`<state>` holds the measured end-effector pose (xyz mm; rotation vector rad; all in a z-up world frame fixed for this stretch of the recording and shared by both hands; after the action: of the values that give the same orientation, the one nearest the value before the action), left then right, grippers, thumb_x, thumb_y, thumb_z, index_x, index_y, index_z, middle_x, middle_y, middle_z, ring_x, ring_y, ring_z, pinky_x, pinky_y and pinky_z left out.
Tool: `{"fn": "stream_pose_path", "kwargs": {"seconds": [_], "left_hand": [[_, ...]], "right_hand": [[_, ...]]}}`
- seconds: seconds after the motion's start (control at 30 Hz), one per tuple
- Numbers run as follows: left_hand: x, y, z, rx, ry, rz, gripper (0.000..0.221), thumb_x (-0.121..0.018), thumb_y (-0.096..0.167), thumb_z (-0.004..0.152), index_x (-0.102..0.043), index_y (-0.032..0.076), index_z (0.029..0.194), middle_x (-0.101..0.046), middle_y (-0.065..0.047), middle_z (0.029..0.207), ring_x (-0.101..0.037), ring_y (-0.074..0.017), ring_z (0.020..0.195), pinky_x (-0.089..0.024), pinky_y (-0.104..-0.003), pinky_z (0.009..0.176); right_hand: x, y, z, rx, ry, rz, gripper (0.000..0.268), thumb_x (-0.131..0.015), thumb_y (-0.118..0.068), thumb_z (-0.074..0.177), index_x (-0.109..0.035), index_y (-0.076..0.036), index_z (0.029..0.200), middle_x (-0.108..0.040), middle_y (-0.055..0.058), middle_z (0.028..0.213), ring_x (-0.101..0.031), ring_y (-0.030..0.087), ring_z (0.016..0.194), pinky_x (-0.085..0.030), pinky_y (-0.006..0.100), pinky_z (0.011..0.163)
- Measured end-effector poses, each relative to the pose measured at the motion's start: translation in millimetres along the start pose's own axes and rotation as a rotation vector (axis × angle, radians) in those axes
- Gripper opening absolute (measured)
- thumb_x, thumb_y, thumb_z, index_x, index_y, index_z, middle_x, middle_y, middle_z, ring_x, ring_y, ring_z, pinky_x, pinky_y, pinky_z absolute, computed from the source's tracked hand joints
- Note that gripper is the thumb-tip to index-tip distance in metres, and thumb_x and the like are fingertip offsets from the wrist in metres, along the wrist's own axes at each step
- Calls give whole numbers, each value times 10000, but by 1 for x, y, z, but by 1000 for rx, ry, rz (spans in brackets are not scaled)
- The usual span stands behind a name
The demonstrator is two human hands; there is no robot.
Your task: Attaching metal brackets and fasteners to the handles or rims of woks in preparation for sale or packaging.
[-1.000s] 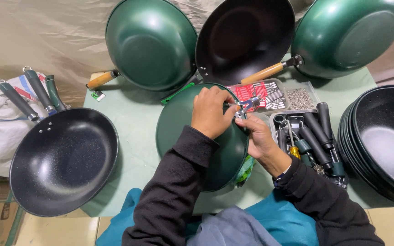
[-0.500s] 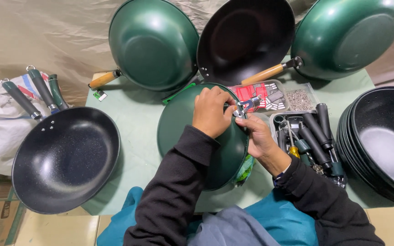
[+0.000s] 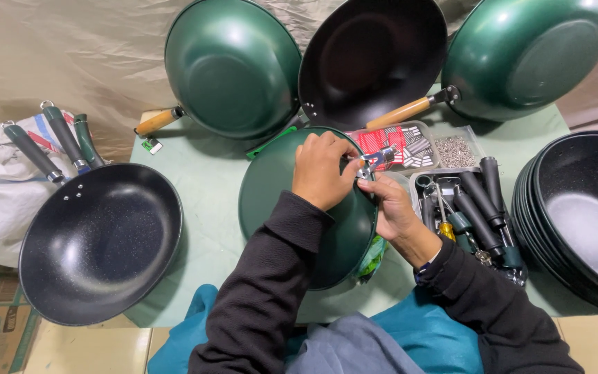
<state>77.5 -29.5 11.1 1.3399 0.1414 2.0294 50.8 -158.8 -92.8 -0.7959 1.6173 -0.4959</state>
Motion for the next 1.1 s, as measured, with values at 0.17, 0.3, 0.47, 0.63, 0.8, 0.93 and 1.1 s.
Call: {"fn": "stream_pose_path", "kwargs": {"seconds": [0.17,0.3,0.47,0.63,0.8,0.93,1.1], "left_hand": [[4,3,1,-1,10,2,65,-763,265,827,-700,254,842,-570,43,902,-562,-231,921,-445,-406,803],[6,6,-1,7,5,15,82,-759,296,816,-688,261,840,-559,48,911,-559,-226,939,-443,-404,811],[4,5,0,10,8,31,88,-767,285,807,-684,262,822,-555,60,909,-556,-214,937,-438,-393,808],[9,7,-4,17,92,39,129,-784,292,775,-665,244,792,-538,55,887,-553,-212,913,-433,-389,781],[18,8,-10,34,154,62,161,-807,283,760,-656,234,786,-526,48,882,-552,-225,927,-434,-400,784],[35,6,-21,97,264,63,199,-830,294,737,-643,235,771,-510,34,896,-547,-250,936,-439,-420,774],[92,12,-42,134,448,-28,157,-804,250,757,-651,222,779,-564,37,916,-566,-273,953,-440,-436,780]], "right_hand": [[6,-1,2,4,4,-7,77,-692,6,862,-616,-3,852,-686,167,711,-758,320,673,-652,447,652],[12,2,3,3,24,-5,74,-688,14,860,-619,-4,841,-680,171,704,-756,316,675,-651,432,653],[16,3,6,8,23,-5,88,-688,13,864,-608,-8,832,-670,164,690,-749,307,662,-649,417,637],[-17,-9,-13,-2,19,-21,85,-702,-10,860,-619,-13,876,-685,163,691,-755,285,660,-648,396,628],[-47,-16,-32,22,-82,-100,136,-729,-21,838,-613,-32,908,-701,149,720,-757,276,664,-642,405,615],[-54,-11,-32,54,-151,-159,197,-758,-18,816,-612,-21,948,-704,150,737,-755,278,663,-636,409,608],[-105,-16,-48,76,-168,-177,257,-750,-22,808,-642,-5,1040,-731,156,803,-768,274,701,-648,402,622]]}}
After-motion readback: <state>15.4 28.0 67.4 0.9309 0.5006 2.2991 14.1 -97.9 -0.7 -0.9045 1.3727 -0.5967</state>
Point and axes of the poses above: each hand's wrist, its own z-axis towards the middle knuckle, its own x-axis out of the back of the hand, y = z × x, the point moved 8 cm from there along z, towards the middle knuckle
